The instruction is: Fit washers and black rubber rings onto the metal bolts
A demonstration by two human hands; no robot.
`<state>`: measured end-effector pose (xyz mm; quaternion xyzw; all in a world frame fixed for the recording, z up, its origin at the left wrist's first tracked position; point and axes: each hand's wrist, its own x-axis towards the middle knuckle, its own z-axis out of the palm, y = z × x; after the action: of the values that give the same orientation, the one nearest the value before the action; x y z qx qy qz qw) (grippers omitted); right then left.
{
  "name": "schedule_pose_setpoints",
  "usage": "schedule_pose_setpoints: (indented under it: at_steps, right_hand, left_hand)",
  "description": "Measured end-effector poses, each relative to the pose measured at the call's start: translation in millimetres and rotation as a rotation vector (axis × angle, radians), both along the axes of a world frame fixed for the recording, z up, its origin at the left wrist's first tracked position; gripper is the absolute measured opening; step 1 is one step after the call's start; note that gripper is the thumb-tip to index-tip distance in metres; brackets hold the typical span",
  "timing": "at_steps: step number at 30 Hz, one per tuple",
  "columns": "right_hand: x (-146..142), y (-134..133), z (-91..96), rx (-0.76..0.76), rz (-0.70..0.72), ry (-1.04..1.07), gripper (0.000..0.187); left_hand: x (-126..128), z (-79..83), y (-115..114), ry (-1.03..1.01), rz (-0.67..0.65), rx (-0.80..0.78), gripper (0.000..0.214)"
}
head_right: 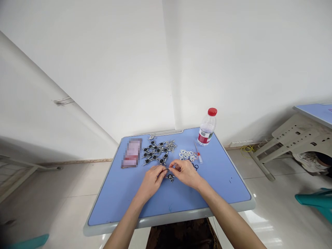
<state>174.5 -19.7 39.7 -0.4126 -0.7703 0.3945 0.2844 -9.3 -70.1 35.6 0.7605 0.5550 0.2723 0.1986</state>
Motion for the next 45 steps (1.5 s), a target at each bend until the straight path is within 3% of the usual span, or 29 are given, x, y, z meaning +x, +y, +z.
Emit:
schedule_pose_setpoints:
  at_steps: [5,9,18,35,41,45]
  right_hand:
    - [1.2,-1.2,6.8,-0.068,0.064,-0.058,0.014]
    - [6.0,0.1,9.8,-0.115,0.095,-0.065,0.014]
    - [27.9,10.6,5.8,-0.376,0.260,0.019,0.017]
    - [10.2,9.9,-2.7,-0.368,0.149,-0.016,0.015]
    - [2.2,6.8,-5.6,-0.247,0.095,-0.067,0.014]
    - [1.0,6.8,-6.5,-0.209,0.068,-0.101,0.014]
  left_hand:
    - [2.7,2.3,-2.3,0.074,-0.030,0.023,0.023]
    - [2.4,7.3,-3.2,0.014,-0.050,-0.001,0.019]
    - [-5.8,6.0,1.0,-0.092,0.049,-0.032,0.017]
    - [-3.0,0.4,0.8,-0.028,-0.076,-0.096,0.021]
    - [-0.5,2.6,-2.2,-0.020,-0.058,-0.066,0.023]
    - [4.8,4.4,-5.8,0.043,-0.036,-0.047,0.012]
